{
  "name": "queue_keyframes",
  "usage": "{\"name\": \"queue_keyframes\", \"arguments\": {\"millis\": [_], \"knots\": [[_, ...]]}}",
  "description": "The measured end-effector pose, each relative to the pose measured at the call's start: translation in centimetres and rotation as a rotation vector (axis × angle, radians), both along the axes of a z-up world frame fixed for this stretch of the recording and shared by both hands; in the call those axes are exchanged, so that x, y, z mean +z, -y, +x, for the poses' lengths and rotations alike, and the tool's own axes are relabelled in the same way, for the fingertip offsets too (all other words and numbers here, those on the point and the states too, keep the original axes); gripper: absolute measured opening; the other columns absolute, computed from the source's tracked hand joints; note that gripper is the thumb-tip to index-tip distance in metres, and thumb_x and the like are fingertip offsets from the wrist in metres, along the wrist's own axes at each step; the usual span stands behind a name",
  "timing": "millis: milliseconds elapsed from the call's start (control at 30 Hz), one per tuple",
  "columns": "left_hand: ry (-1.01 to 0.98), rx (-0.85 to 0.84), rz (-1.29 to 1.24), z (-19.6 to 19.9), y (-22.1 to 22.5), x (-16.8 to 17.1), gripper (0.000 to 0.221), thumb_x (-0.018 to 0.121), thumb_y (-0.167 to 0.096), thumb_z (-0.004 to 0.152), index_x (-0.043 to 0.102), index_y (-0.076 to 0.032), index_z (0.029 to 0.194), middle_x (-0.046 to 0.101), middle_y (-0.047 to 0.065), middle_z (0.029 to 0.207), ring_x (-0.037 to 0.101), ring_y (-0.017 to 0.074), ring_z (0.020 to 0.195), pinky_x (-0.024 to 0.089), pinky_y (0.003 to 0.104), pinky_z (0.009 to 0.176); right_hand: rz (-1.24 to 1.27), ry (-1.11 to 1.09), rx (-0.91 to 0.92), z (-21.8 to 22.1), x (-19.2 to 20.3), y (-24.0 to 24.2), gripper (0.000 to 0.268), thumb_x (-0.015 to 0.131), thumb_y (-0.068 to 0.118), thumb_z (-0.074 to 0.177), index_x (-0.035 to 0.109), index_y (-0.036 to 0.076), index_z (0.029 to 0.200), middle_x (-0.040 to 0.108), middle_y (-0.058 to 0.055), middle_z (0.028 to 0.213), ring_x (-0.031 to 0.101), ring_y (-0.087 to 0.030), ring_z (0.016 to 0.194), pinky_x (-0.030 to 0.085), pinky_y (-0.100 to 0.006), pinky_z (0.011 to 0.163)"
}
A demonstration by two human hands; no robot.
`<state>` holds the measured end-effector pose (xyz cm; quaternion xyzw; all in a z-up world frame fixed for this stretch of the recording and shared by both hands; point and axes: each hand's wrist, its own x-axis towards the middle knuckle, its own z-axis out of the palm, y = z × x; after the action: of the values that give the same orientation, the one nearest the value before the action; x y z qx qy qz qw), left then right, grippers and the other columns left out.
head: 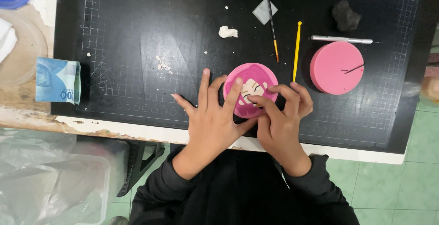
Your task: The person is decorating a small pink fondant disc with a character face by carefully placing tiny pieces of white and black fondant using their fingers and a thin tool.
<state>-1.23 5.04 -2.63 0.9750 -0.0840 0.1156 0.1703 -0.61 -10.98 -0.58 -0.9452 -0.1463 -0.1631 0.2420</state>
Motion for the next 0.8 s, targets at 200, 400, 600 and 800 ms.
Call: {"name": "queue_keyframes", "arguments": {"millis": [200,400,600,800], "knots": [[-0.005,-0.002,0.009,0.00,-0.03,0.02,0.097,0.058,-0.088,0.084,0.029,-0.030,0.156,0.058,0.010,0.147,0.037,0.0356,0.153,0.023,0.091,0.097,-0.005,0.009,0.005,0.10,0.05,-0.14,0.042,0.049,-0.007,0.086,0.078,0.016,0.107,0.050,-0.010,0.125,0.031,-0.037,0.134,0.024,-0.053,0.115],[-0.010,0.004,0.001,0.00,0.04,-0.17,0.098,0.058,-0.090,0.083,0.029,-0.031,0.156,0.058,0.010,0.147,0.038,0.0362,0.153,0.022,0.092,0.097,-0.002,-0.019,0.005,-0.03,0.07,0.06,0.040,0.051,-0.006,0.089,0.076,0.015,0.110,0.050,-0.010,0.127,0.031,-0.037,0.136,0.026,-0.052,0.115],[-0.015,0.006,0.022,-0.02,-0.01,0.04,0.101,0.057,-0.091,0.083,0.028,-0.029,0.157,0.057,0.009,0.148,0.038,0.0359,0.153,0.024,0.092,0.096,0.009,-0.044,-0.004,-0.09,0.09,0.08,0.038,0.051,-0.006,0.091,0.076,0.015,0.112,0.050,-0.010,0.127,0.032,-0.035,0.136,0.029,-0.051,0.114],[-0.022,0.001,0.064,-0.05,-0.24,0.45,0.100,0.056,-0.093,0.081,0.034,-0.029,0.156,0.057,0.010,0.150,0.036,0.0362,0.153,0.025,0.090,0.095,0.018,-0.076,-0.001,-0.10,0.17,0.24,0.035,0.053,-0.002,0.095,0.075,0.015,0.116,0.049,-0.009,0.128,0.031,-0.034,0.137,0.031,-0.050,0.114]]}}
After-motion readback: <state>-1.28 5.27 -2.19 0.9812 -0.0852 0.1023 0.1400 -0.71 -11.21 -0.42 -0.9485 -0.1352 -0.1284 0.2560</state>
